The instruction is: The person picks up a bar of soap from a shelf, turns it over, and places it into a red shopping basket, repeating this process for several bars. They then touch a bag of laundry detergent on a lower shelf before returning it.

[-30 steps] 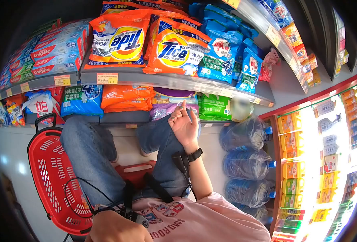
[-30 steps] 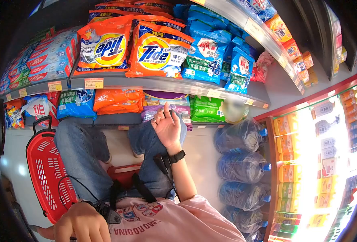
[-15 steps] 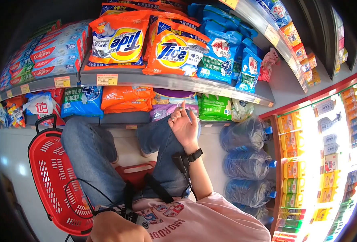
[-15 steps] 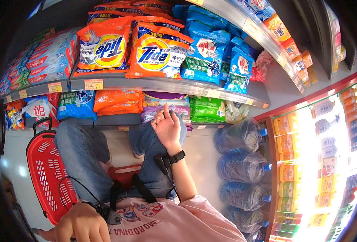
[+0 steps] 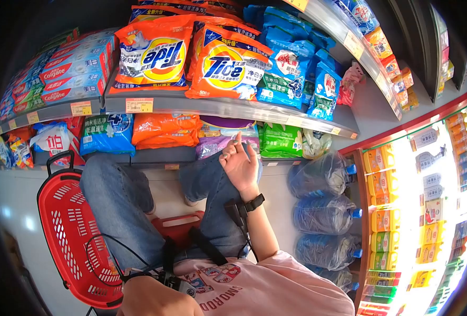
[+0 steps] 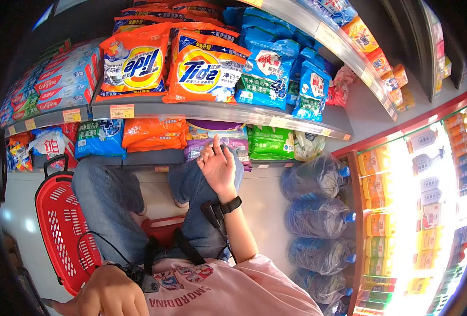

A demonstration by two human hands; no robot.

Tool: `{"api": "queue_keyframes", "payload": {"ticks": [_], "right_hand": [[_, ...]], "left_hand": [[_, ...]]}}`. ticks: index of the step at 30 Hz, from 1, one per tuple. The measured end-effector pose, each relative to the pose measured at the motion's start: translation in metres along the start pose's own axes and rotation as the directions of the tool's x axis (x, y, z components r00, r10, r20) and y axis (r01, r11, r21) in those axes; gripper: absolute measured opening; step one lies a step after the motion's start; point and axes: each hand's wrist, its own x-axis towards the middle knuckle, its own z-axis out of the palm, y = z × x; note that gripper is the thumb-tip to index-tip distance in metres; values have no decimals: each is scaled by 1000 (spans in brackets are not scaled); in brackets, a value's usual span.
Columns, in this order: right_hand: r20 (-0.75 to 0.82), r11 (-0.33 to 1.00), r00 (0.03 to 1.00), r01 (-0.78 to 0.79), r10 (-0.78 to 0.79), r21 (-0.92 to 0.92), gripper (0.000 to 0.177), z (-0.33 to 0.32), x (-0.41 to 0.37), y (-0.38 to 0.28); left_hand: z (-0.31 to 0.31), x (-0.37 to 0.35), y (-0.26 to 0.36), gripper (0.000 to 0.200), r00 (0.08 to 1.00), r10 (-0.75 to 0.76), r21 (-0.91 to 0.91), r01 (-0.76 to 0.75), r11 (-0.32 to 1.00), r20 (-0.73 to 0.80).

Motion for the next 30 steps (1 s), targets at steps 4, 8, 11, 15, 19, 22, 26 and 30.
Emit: {"api": "queue_keyframes", "payload": {"ticks": [4, 8, 11, 15, 19, 22, 26, 30], "right_hand": [[-17, 1000, 1000, 6, -7, -22, 41, 2, 0, 0], [-23, 1000, 1000, 8, -9, -26, 41, 2, 0, 0], [-29, 999, 1000, 10, -12, -36, 40, 3, 0, 0], [-36, 1000, 999, 11, -12, -26, 40, 4, 0, 0], [-33, 1000, 999, 12, -12, -22, 41, 4, -1, 0], [-38, 1000, 999, 13, -14, -23, 41, 4, 0, 0], [-35, 999, 999, 12, -13, -31, 40, 3, 0, 0], [-4, 1000, 1000, 7, -7, 1, 40, 1, -1, 0]], "left_hand": [[2, -1, -1, 59, 1000, 4, -19, -5, 1000, -22], [-2, 1, 1, 60, 1000, -6, -23, 6, 1000, 19], [-2, 2, 1, 60, 1000, 6, -10, -6, 1000, 8], [-1, 0, 0, 60, 1000, 28, 0, -28, 1000, 1], [2, -1, -1, 59, 999, 32, -27, -33, 999, -32], [-3, -1, -3, 60, 995, 82, 8, -83, 997, 52], [1, -2, 0, 64, 998, 9, -49, -12, 999, -61], [-10, 3, -1, 66, 978, -50, -191, 90, 977, 204]]}}
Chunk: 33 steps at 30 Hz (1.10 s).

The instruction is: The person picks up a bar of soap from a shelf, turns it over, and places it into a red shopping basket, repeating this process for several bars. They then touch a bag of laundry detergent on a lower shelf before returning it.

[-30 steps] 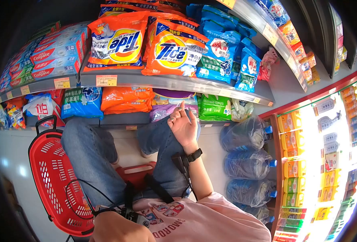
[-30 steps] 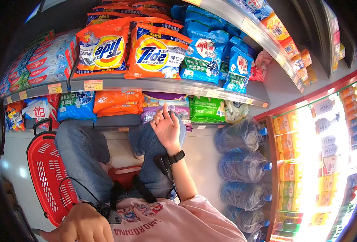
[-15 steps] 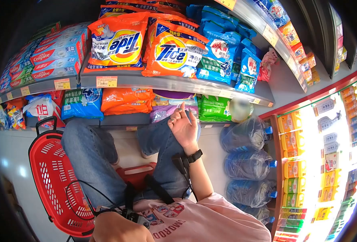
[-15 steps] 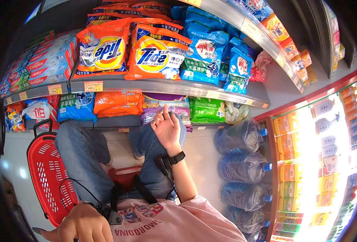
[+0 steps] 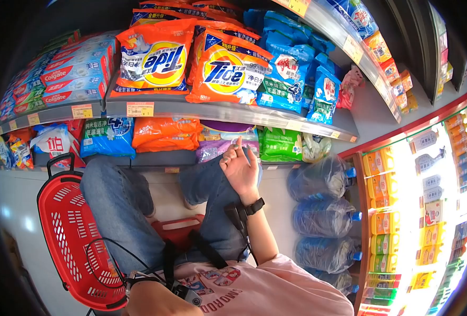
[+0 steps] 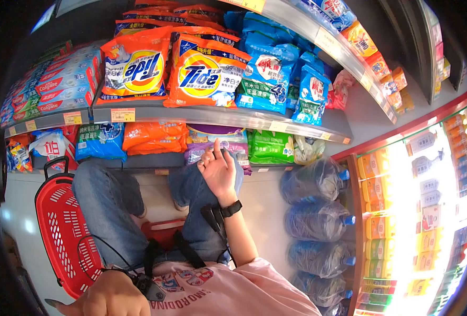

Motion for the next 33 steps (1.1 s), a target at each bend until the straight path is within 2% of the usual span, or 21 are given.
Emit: {"api": "queue_keyframes", "payload": {"ticks": [5, 7, 10, 17, 19, 22, 28, 31, 33], "right_hand": [[-20, 1000, 1000, 6, -6, 3, 41, 2, 0, 0], [-48, 999, 999, 14, -16, -31, 40, 3, 0, 1], [-54, 1000, 998, 16, -17, -22, 41, 4, 0, 1], [-5, 1000, 1000, -2, 2, -18, 40, -3, 0, -1], [-19, 1000, 1000, -2, 2, 5, 40, -3, 0, -1], [-32, 1000, 999, 6, -6, -2, 40, -3, 0, -1], [-4, 1000, 1000, 0, 0, -7, 40, -2, 0, -1], [-4, 1000, 1000, 2, -2, -9, 41, -2, 0, -1], [-8, 1000, 1000, 6, -6, -12, 41, -1, 0, -1]], "left_hand": [[5, -2, -6, 68, 1000, 5, -104, -5, 995, 3], [7, -5, -8, 70, 999, -39, -213, 38, 976, -1], [5, -6, -8, 71, 997, -73, -247, 81, 966, 41], [6, -8, -9, 69, 998, -57, -213, 56, 975, 1], [6, -8, -14, 68, 996, 82, -116, -85, 990, -33], [4, -1, -8, 66, 999, -6, -181, -2, 983, -41], [7, -3, -8, 65, 996, 1, -142, -14, 990, -88], [3, -2, -8, 65, 999, 29, -102, -32, 994, -25], [5, -2, -7, 66, 999, 16, -113, -21, 993, -45]]}}
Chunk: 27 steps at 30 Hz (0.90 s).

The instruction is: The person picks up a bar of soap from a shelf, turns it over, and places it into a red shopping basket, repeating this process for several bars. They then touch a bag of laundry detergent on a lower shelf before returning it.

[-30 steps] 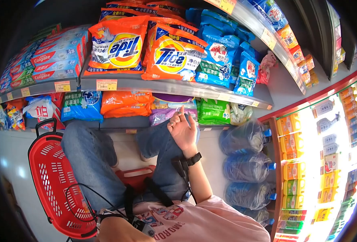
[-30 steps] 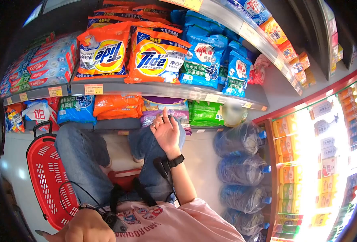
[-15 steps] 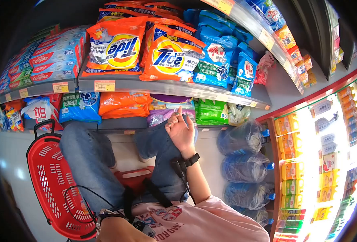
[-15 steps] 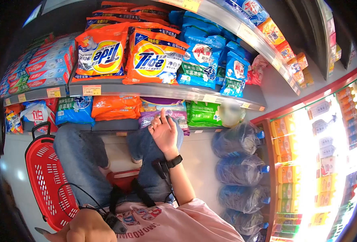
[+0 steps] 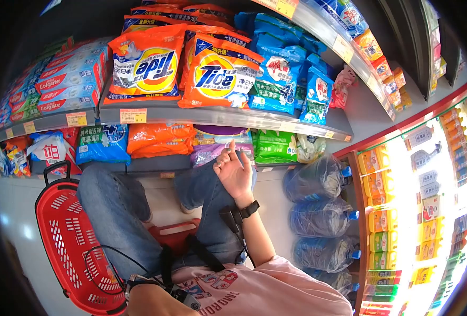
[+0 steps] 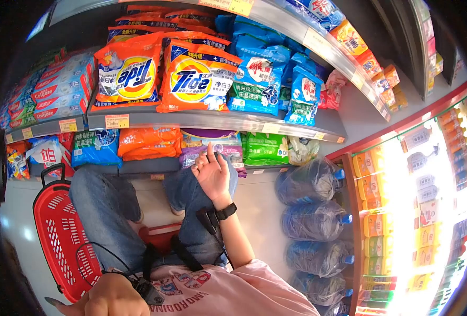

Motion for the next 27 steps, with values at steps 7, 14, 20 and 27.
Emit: {"api": "queue_keyframes", "payload": {"ticks": [7, 14, 20, 27], "right_hand": [[7, 1000, 1000, -7, 7, 0, 41, 1, 0, 0], [2, 1000, 1000, -4, 4, 1, 40, 0, 0, 0], [-5, 1000, 1000, -4, 4, -6, 40, 0, 0, 0], [1, 1000, 1000, -8, 8, -2, 40, -1, 0, 0]], "left_hand": [[2, 2, 1, 68, 1000, -8, -26, 7, 1000, -20], [-2, 1, 3, 68, 998, -36, 23, 35, 999, 49], [-1, 2, 3, 69, 999, -36, 12, 36, 999, 27], [0, 2, 4, 65, 1000, -8, 50, 10, 999, -30]]}}
